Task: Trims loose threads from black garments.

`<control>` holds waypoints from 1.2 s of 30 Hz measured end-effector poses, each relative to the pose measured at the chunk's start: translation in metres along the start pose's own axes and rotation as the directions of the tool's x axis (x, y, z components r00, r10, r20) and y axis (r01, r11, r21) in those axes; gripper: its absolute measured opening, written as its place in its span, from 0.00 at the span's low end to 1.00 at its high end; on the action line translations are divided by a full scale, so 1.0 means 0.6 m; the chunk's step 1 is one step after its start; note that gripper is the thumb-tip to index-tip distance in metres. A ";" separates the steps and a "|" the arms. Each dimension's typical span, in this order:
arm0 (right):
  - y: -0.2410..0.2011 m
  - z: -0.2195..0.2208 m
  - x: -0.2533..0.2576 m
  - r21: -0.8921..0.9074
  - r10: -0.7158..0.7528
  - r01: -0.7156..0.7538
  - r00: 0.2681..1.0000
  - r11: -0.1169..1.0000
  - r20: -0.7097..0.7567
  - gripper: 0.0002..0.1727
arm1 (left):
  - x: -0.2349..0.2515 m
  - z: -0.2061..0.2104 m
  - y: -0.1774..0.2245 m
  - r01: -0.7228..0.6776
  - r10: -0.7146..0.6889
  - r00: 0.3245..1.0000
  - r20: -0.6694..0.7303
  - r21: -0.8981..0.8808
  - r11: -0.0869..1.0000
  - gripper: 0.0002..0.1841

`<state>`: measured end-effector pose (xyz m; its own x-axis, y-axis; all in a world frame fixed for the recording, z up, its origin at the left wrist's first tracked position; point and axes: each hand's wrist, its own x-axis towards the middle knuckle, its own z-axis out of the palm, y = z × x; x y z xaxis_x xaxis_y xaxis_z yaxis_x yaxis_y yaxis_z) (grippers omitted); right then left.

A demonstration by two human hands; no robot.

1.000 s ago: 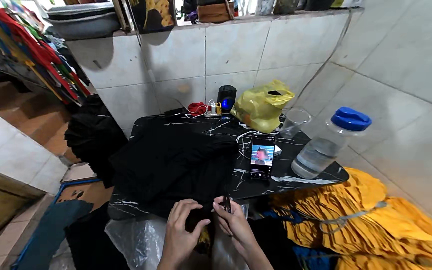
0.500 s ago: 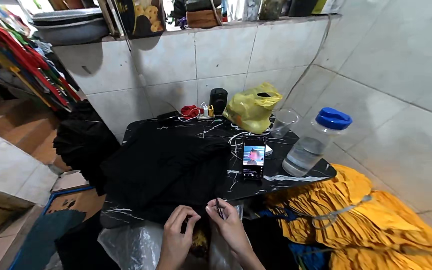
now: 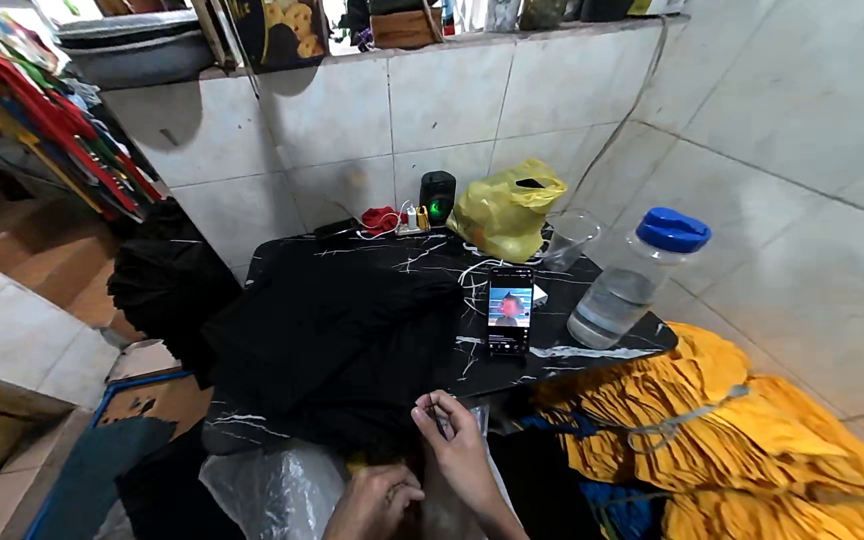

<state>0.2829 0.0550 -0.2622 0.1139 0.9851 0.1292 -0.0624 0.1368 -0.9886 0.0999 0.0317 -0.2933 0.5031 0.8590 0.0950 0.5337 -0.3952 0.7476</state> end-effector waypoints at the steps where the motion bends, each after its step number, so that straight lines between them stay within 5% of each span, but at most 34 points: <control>1: 0.000 0.002 -0.002 -0.022 -0.010 0.010 1.000 1.000 0.001 0.08 | -0.002 -0.006 -0.008 0.065 -0.066 0.997 0.037 0.033 0.997 0.12; 5: -0.001 0.015 -0.014 -0.140 -0.059 0.058 0.998 0.988 0.000 0.09 | 0.004 -0.026 -0.010 0.094 -0.110 0.941 -0.319 -0.066 0.993 0.22; 7: 0.000 0.029 -0.024 -0.225 -0.123 0.126 0.992 0.966 0.026 0.07 | 0.014 -0.027 0.004 0.058 -0.104 0.920 -0.377 -0.131 0.990 0.30; 11: 0.000 0.045 -0.032 -0.382 -0.293 0.320 0.947 0.867 0.129 0.09 | 0.046 -0.007 0.014 -0.006 -0.033 0.934 -0.356 -0.110 0.994 0.08; 14: -0.006 0.031 -0.025 -0.258 -0.294 0.310 0.951 0.915 0.098 0.06 | 0.078 -0.055 0.010 -0.203 0.056 0.774 -0.630 -0.164 0.965 0.07; 16: 0.002 0.016 -0.017 -0.320 -0.249 0.238 0.969 0.917 0.006 0.08 | 0.088 -0.117 0.025 -0.289 0.030 0.640 -0.768 -0.204 0.935 0.27; 18: 0.023 0.005 -0.008 -0.444 -0.136 0.104 0.990 0.890 -0.041 0.16 | 0.088 -0.159 0.031 -0.308 0.028 0.605 -0.796 -0.201 0.930 0.40; 20: 0.040 0.003 0.000 -0.553 0.065 -0.039 0.997 0.833 0.028 0.24 | 0.079 -0.151 0.019 -0.247 0.050 0.673 -0.738 -0.160 0.956 0.32; 22: 0.055 0.014 0.002 -0.568 0.210 -0.098 0.968 0.817 0.136 0.27 | 0.066 -0.123 -0.015 -0.146 0.090 0.836 -0.541 -0.061 0.987 0.18; 25: 0.081 0.034 -0.003 -0.448 0.211 -0.089 0.950 0.890 0.230 0.19 | 0.047 -0.091 -0.067 0.005 0.029 0.988 -0.151 0.224 0.975 0.25; 29: 0.071 0.042 -0.009 -0.587 0.288 -0.170 0.951 0.791 0.112 0.19 | 0.030 -0.068 -0.110 -0.003 0.151 0.924 -0.350 0.390 0.921 0.07; 32: 0.062 0.046 -0.007 -0.672 0.312 -0.178 0.946 0.719 0.083 0.30 | 0.024 -0.065 -0.117 -0.062 0.195 0.893 -0.406 0.319 0.946 0.09; 34: 0.072 0.046 -0.008 -0.453 0.248 -0.157 0.957 0.878 0.149 0.27 | 0.022 -0.064 -0.111 -0.129 0.212 0.875 -0.436 0.213 0.969 0.08; 36: 0.079 0.052 -0.007 -0.097 0.148 -0.131 0.970 0.987 0.192 0.14 | 0.020 -0.072 -0.104 -0.152 0.220 0.858 -0.464 0.180 0.972 0.07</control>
<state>0.2485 0.0606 -0.3072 -0.0891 0.9960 -0.0062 0.0200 -0.0044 -0.9998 0.0433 0.0804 -0.3106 0.2335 0.8011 0.5511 0.5647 -0.5731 0.5939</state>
